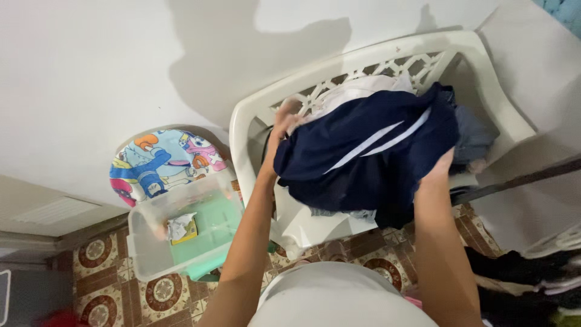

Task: The person picks up various garments from a white plastic chair, places them onto hangers, and hangs them on a metal clothing rack. The person handles a pink garment, a navy blue star-patterned garment, a white t-shirt, and a dark jacket.

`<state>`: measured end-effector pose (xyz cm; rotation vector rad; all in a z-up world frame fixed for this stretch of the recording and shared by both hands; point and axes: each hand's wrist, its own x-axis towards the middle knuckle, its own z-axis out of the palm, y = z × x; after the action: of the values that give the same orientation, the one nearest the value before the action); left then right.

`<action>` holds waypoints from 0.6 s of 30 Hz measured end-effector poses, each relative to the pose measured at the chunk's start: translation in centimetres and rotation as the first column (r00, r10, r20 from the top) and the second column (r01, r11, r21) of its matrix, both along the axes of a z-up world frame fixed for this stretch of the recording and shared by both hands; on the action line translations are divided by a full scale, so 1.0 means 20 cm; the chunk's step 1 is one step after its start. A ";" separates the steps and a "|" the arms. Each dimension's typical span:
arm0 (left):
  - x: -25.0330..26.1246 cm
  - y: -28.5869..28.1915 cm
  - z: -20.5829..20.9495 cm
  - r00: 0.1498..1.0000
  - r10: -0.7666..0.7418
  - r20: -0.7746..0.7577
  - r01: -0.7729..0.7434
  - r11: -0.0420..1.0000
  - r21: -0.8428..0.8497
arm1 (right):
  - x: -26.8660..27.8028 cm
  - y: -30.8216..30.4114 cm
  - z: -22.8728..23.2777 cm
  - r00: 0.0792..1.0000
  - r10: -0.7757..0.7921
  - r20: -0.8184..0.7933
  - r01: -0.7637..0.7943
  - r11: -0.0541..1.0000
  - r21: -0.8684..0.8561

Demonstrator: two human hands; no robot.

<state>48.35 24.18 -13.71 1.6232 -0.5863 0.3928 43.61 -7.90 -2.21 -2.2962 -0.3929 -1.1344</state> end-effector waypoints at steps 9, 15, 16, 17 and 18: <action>0.04 0.07 0.07 0.665 -0.157 -0.731 -0.278 0.856 -0.437 | 0.35 0.03 -0.42 0.563 0.792 -0.237 0.305 0.068 0.950; 0.13 0.00 0.09 0.699 0.164 -0.696 -0.283 0.957 -0.059 | 0.22 0.33 -0.56 0.621 0.639 -0.454 0.159 0.464 0.871; 0.12 -0.02 0.08 0.730 0.116 -0.673 -0.232 0.969 -0.086 | 0.18 0.39 -0.55 0.479 0.736 -0.478 0.162 0.461 0.872; 0.10 -0.04 0.07 0.759 0.066 -0.648 -0.180 0.977 -0.111 | 0.14 0.44 -0.54 0.323 0.811 -0.488 0.165 0.459 0.873; 0.08 -0.06 0.07 0.755 0.063 -0.653 -0.106 0.994 -0.026 | 0.11 0.51 -0.54 0.257 0.822 -0.508 0.171 0.479 0.861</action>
<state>50.00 22.93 -12.22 1.5977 0.0386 -0.1098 45.83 2.26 -12.92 -1.3929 0.0699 0.4397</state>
